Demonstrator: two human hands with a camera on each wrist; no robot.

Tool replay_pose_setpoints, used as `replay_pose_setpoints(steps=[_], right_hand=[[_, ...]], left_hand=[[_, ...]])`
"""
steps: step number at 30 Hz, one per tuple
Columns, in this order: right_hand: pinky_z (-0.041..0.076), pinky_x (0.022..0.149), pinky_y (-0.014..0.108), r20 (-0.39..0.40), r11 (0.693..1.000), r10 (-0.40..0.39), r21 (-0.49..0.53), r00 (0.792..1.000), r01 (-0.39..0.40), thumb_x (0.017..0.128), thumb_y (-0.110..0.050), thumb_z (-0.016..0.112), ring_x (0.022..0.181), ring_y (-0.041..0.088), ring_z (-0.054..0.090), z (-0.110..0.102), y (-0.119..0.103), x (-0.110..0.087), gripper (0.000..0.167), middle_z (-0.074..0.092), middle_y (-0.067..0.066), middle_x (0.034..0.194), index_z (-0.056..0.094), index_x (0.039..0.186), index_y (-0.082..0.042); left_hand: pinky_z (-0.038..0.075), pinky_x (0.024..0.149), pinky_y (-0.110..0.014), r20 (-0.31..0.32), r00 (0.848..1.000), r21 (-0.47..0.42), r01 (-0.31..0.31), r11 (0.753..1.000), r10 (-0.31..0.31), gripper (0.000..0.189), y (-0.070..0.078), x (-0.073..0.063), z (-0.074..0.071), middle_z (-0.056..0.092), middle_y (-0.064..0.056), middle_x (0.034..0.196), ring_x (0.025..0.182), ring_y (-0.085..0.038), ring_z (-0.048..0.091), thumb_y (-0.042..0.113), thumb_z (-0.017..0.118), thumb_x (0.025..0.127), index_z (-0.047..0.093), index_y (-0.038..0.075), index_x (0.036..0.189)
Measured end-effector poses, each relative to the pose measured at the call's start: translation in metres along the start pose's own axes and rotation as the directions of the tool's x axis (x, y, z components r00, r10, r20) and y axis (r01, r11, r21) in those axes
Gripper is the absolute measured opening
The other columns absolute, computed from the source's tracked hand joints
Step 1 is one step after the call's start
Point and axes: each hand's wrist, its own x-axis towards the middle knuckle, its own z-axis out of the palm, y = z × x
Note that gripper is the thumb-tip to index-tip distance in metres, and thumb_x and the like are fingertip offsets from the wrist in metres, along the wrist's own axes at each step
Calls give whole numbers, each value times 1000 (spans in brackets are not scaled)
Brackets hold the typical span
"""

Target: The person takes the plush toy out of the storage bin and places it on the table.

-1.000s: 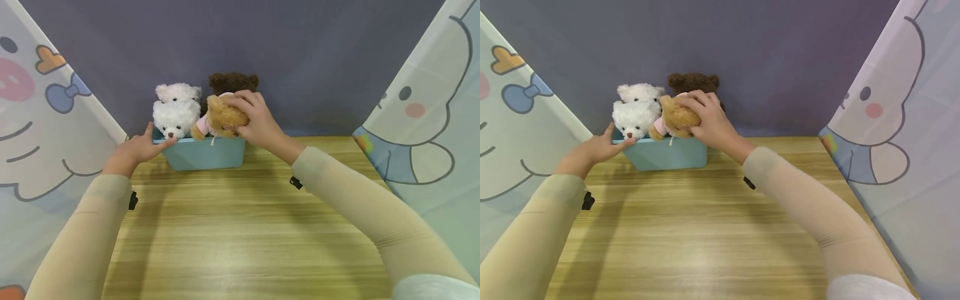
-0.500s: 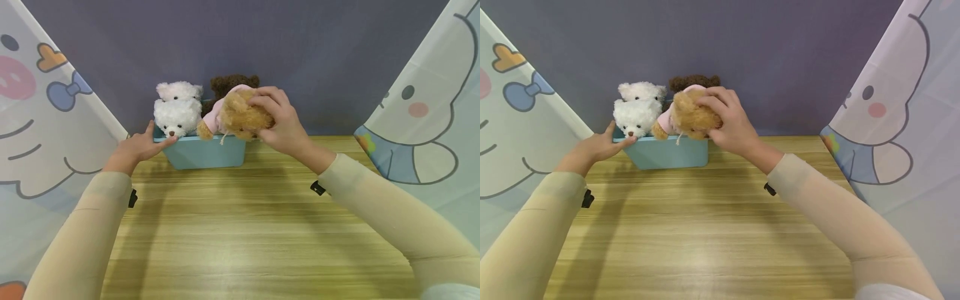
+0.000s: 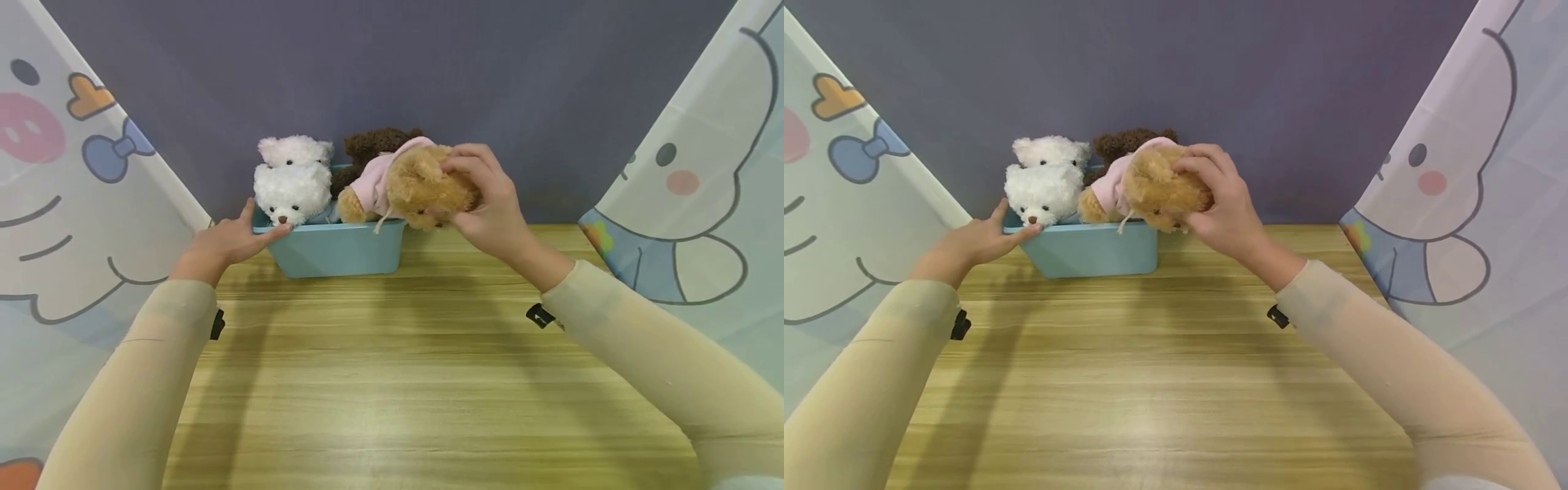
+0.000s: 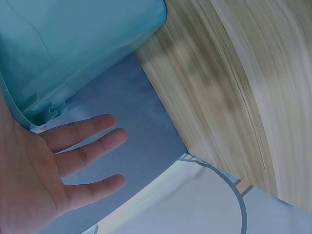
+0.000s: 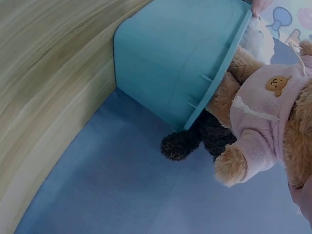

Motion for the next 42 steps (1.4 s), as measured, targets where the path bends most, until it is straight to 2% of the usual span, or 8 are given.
replay_pose_setpoints(steps=[4, 11, 16, 19, 26, 34, 38, 42], right_hand=[[50, 109, 29, -112, 998, 5, 61, 994, 2, 75, 12, 91, 121, 23, 58, -7, -3, 6, 48, 63, 26, 123, 67, 117, 10], [48, 108, 32, -267, 993, 53, 112, 962, -24, 71, 17, 88, 116, 15, 56, -33, -11, 25, 51, 59, -12, 120, 61, 115, 17], [48, 107, 30, -354, 986, 141, 138, 925, -97, 74, 13, 85, 114, 17, 56, -59, -19, 39, 46, 59, -11, 113, 61, 112, 15], [48, 106, 28, -377, 988, 144, 99, 915, -115, 75, 12, 85, 114, 16, 56, -75, -19, 46, 42, 58, -12, 111, 62, 110, 13], [49, 103, 24, -306, 980, 174, -35, 936, -194, 79, 14, 80, 117, 11, 56, -100, 6, 41, 42, 55, -19, 114, 61, 116, 16], [46, 106, 19, -201, 960, 204, -148, 958, -236, 77, 12, 87, 118, 0, 54, -93, 48, 15, 43, 55, -26, 118, 68, 115, 13], [46, 109, 24, -143, 946, 231, -198, 963, -256, 79, 9, 88, 122, 12, 58, -76, 60, -1, 42, 66, -4, 121, 70, 117, 9], [47, 110, 44, -87, 935, 260, -228, 962, -273, 83, 5, 87, 127, 33, 57, -53, 71, -15, 43, 64, 23, 131, 68, 121, 6]], left_hand=[[52, 54, -47, 3, 1000, -2, -4, 1000, 4, 130, 0, 0, 1, 44, -51, 147, 120, -66, 60, 105, 13, 81, -30, 16, 165], [52, 55, -47, -10, 1000, 13, -7, 1000, 7, 129, 0, -2, -1, 44, -52, 147, 124, -67, 57, 104, 12, 82, -28, 15, 166], [52, 56, -48, -4, 1000, 16, -12, 1000, 12, 128, 1, -4, -2, 43, -51, 148, 126, -68, 55, 104, 12, 82, -29, 15, 165], [52, 55, -47, -7, 1000, 20, -14, 1000, 14, 128, 1, -4, -3, 45, -51, 147, 125, -68, 56, 103, 12, 83, -29, 14, 165], [51, 53, -44, -12, 1000, 32, -14, 999, 15, 129, -2, -3, -3, 52, -50, 140, 115, -65, 64, 103, 12, 83, -29, 13, 165], [51, 53, -46, -6, 1000, 39, -10, 999, 10, 128, -3, 0, -3, 46, -51, 145, 113, -65, 64, 105, 10, 81, -30, 16, 164], [53, 59, -52, 6, 1000, 35, -15, 999, 14, 129, -2, 1, -2, 44, -52, 146, 120, -68, 59, 104, 11, 81, -30, 15, 164], [54, 62, -55, 5, 1000, 28, -19, 999, 18, 128, -2, 0, -1, 45, -52, 146, 125, -69, 56, 104, 11, 82, -30, 14, 164]])
